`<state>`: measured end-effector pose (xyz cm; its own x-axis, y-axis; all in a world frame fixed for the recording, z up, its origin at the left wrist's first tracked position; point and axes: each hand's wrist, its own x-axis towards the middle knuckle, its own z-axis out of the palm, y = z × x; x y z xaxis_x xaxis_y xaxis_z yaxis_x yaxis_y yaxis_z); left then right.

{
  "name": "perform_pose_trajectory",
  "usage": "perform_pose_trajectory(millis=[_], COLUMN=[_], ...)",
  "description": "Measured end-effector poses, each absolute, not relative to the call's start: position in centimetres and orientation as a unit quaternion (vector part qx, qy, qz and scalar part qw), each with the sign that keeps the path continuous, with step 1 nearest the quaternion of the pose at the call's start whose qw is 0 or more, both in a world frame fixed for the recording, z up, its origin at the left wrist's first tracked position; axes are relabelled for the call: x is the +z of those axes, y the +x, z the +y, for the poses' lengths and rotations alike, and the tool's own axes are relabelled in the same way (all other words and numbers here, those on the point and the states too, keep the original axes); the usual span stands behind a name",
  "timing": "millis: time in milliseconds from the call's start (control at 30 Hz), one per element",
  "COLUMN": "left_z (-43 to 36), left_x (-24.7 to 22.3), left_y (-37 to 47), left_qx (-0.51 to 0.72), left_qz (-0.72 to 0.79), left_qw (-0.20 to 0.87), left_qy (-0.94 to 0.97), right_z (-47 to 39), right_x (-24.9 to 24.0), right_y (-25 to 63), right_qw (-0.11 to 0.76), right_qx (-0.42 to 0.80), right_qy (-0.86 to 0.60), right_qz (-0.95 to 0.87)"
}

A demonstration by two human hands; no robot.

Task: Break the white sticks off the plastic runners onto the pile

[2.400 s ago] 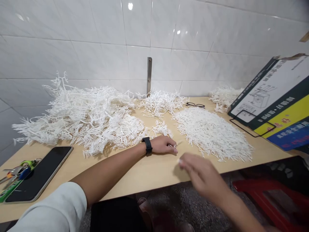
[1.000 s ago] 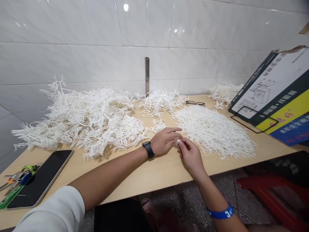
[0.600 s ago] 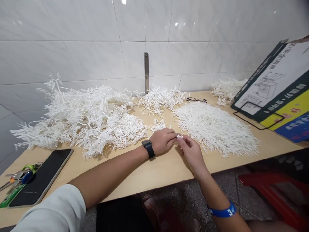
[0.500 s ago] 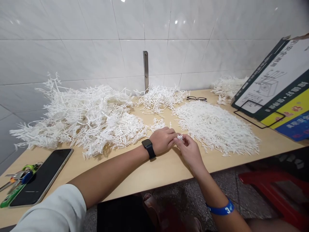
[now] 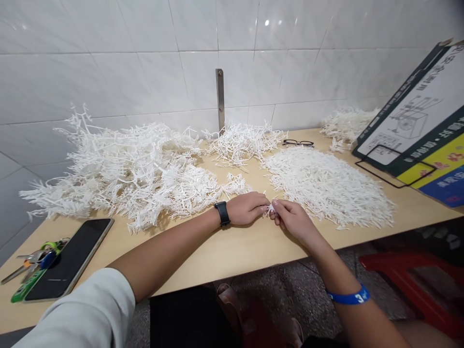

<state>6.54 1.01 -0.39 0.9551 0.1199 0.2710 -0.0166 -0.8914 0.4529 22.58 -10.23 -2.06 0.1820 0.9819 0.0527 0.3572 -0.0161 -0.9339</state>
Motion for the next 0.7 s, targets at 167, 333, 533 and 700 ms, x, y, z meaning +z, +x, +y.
perform_pose_trajectory(millis=[167, 333, 533, 700], left_z=[0.8, 0.7, 1.2, 1.4], left_x=[-0.5, -0.4, -0.6, -0.8], left_y=[6.7, 6.8, 6.7, 6.6], left_qx=[0.155, 0.151, 0.137, 0.084], left_qz=[0.062, 0.094, 0.089, 0.109], left_qw=[0.219, 0.227, 0.277, 0.367], left_qy=[0.961, 0.958, 0.947, 0.920], right_z=[-10.1, -10.9, -11.1, -11.2], right_x=[-2.0, -1.5, -1.5, -1.6], right_y=[22.7, 21.5, 21.2, 21.3], right_qw=[0.444, 0.455, 0.382, 0.326], right_qx=[0.332, 0.208, 0.177, 0.185], right_qy=[-0.640, -0.675, -0.675, -0.650], right_qz=[-0.532, -0.543, -0.606, -0.661])
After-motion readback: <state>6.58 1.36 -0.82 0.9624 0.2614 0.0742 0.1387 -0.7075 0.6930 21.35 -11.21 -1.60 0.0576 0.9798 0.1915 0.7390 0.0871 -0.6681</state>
